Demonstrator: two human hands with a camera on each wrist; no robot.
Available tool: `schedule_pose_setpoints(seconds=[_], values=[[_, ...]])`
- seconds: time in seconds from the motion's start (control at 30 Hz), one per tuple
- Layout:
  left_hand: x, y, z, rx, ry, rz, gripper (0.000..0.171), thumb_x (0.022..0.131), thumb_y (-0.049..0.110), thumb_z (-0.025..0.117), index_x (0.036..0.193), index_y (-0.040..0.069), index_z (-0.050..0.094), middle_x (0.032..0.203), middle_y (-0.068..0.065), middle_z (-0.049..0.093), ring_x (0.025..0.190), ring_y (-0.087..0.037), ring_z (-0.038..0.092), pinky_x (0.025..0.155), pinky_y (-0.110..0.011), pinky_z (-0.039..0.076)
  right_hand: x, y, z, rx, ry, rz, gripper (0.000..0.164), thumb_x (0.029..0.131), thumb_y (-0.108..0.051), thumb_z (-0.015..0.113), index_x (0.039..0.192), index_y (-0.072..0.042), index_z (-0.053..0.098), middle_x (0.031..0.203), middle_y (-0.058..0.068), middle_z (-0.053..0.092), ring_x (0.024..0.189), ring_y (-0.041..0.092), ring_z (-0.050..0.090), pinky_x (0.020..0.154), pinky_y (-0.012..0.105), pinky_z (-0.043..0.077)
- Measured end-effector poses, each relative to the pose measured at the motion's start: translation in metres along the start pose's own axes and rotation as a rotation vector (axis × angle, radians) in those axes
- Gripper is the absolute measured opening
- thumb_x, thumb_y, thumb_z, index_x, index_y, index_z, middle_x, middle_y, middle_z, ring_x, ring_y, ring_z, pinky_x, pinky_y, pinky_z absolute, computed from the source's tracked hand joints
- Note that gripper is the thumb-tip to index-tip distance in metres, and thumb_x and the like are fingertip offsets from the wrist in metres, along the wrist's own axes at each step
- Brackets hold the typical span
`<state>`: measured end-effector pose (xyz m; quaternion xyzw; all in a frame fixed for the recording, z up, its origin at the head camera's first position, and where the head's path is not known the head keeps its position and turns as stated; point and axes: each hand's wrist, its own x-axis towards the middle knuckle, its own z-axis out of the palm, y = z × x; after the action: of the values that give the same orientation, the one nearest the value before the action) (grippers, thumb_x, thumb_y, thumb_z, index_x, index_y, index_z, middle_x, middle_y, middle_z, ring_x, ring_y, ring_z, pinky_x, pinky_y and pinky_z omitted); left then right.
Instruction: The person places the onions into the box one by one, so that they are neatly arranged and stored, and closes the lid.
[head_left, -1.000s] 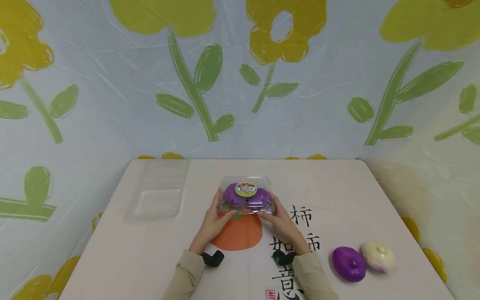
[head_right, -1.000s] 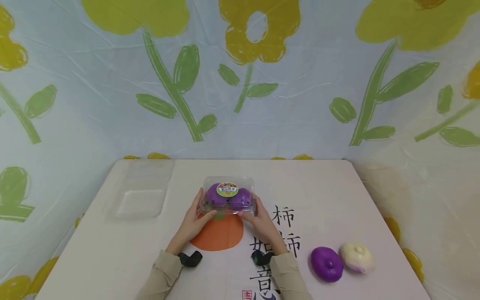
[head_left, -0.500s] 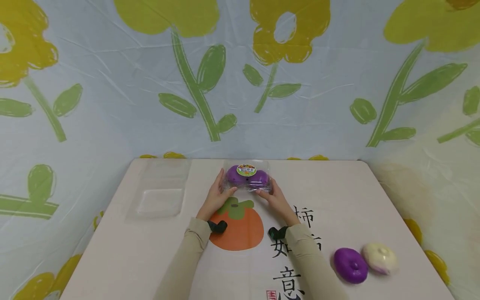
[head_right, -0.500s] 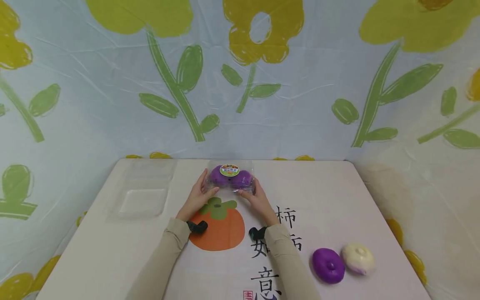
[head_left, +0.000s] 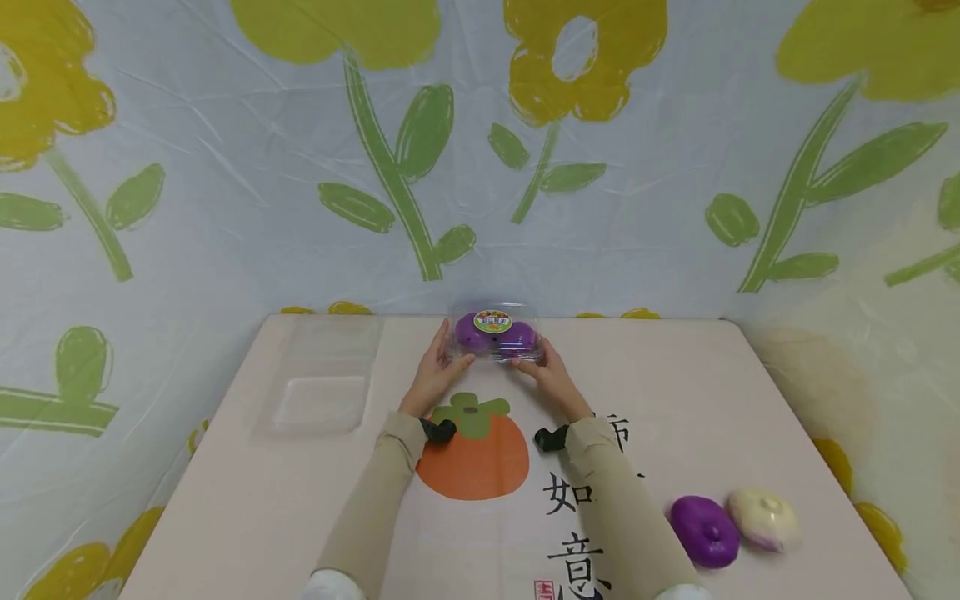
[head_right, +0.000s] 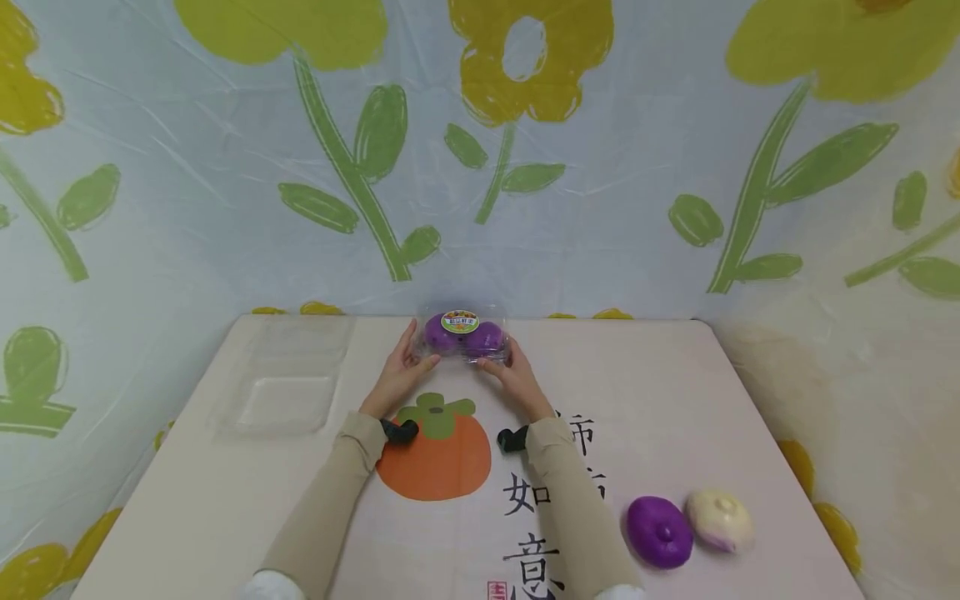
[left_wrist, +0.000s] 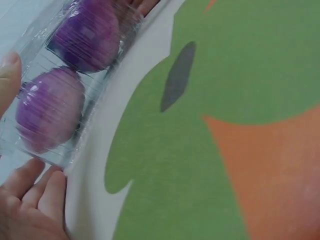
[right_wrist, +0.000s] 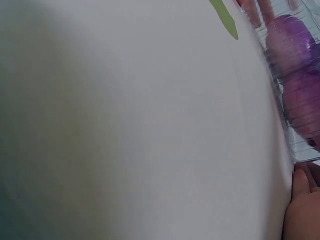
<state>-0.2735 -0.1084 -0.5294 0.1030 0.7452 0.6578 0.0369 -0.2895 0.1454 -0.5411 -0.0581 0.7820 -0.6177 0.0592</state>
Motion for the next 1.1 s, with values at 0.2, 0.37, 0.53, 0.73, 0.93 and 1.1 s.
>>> schedule_pose_setpoints(seconds=[0.2, 0.37, 0.53, 0.73, 0.93, 1.1], values=[[0.009, -0.019, 0.001, 0.026, 0.007, -0.045, 0.096, 0.091, 0.043, 0.070, 0.161, 0.031, 0.004, 0.165, 0.003, 0.007, 0.150, -0.024, 0.015, 0.120, -0.041, 0.022, 0.001, -0.001, -0.002, 0.071, -0.013, 0.022, 0.080, 0.092, -0.017, 0.072, 0.155, -0.002, 0.025, 0.154, 0.020, 0.035, 0.145, 0.030, 0.030, 0.121, 0.040, 0.021], [0.009, -0.018, 0.002, 0.021, 0.016, -0.044, 0.095, 0.092, 0.040, 0.070, 0.161, 0.030, 0.004, 0.166, -0.001, 0.006, 0.150, -0.029, 0.016, 0.120, -0.042, 0.024, 0.002, -0.002, -0.003, 0.131, -0.025, 0.031, 0.080, 0.092, -0.013, 0.072, 0.154, 0.002, 0.024, 0.156, 0.023, 0.032, 0.147, 0.032, 0.026, 0.121, 0.039, 0.019], [0.010, -0.016, 0.004, 0.017, 0.028, -0.041, 0.092, 0.095, 0.032, 0.069, 0.161, 0.028, 0.005, 0.166, -0.001, 0.007, 0.149, -0.030, 0.017, 0.119, -0.042, 0.025, -0.003, -0.011, -0.003, 0.150, -0.027, 0.013, 0.078, 0.092, -0.011, 0.071, 0.152, 0.006, 0.025, 0.154, 0.024, 0.035, 0.146, 0.033, 0.027, 0.121, 0.041, 0.021], [0.012, -0.016, 0.005, 0.037, 0.039, -0.030, 0.092, 0.094, 0.032, 0.070, 0.161, 0.026, 0.006, 0.166, -0.003, 0.008, 0.149, -0.030, 0.019, 0.119, -0.042, 0.026, -0.013, -0.024, -0.003, 0.189, -0.028, -0.005, 0.077, 0.092, -0.012, 0.072, 0.152, 0.005, 0.027, 0.154, 0.022, 0.035, 0.147, 0.031, 0.026, 0.121, 0.039, 0.021], [0.013, -0.020, 0.005, 0.066, 0.057, -0.016, 0.092, 0.092, 0.036, 0.071, 0.161, 0.026, 0.010, 0.165, -0.005, 0.011, 0.148, -0.032, 0.022, 0.118, -0.045, 0.028, -0.016, -0.026, -0.004, 0.165, -0.029, -0.003, 0.075, 0.094, -0.014, 0.070, 0.152, 0.004, 0.027, 0.158, 0.020, 0.030, 0.149, 0.029, 0.020, 0.121, 0.035, 0.019], [0.014, -0.020, 0.006, 0.064, 0.070, -0.021, 0.094, 0.092, 0.036, 0.072, 0.161, 0.026, 0.009, 0.165, -0.007, 0.013, 0.147, -0.031, 0.024, 0.118, -0.044, 0.028, -0.016, -0.027, -0.004, 0.175, -0.027, -0.006, 0.073, 0.094, -0.012, 0.069, 0.152, 0.005, 0.027, 0.157, 0.021, 0.030, 0.149, 0.029, 0.022, 0.121, 0.035, 0.020]])
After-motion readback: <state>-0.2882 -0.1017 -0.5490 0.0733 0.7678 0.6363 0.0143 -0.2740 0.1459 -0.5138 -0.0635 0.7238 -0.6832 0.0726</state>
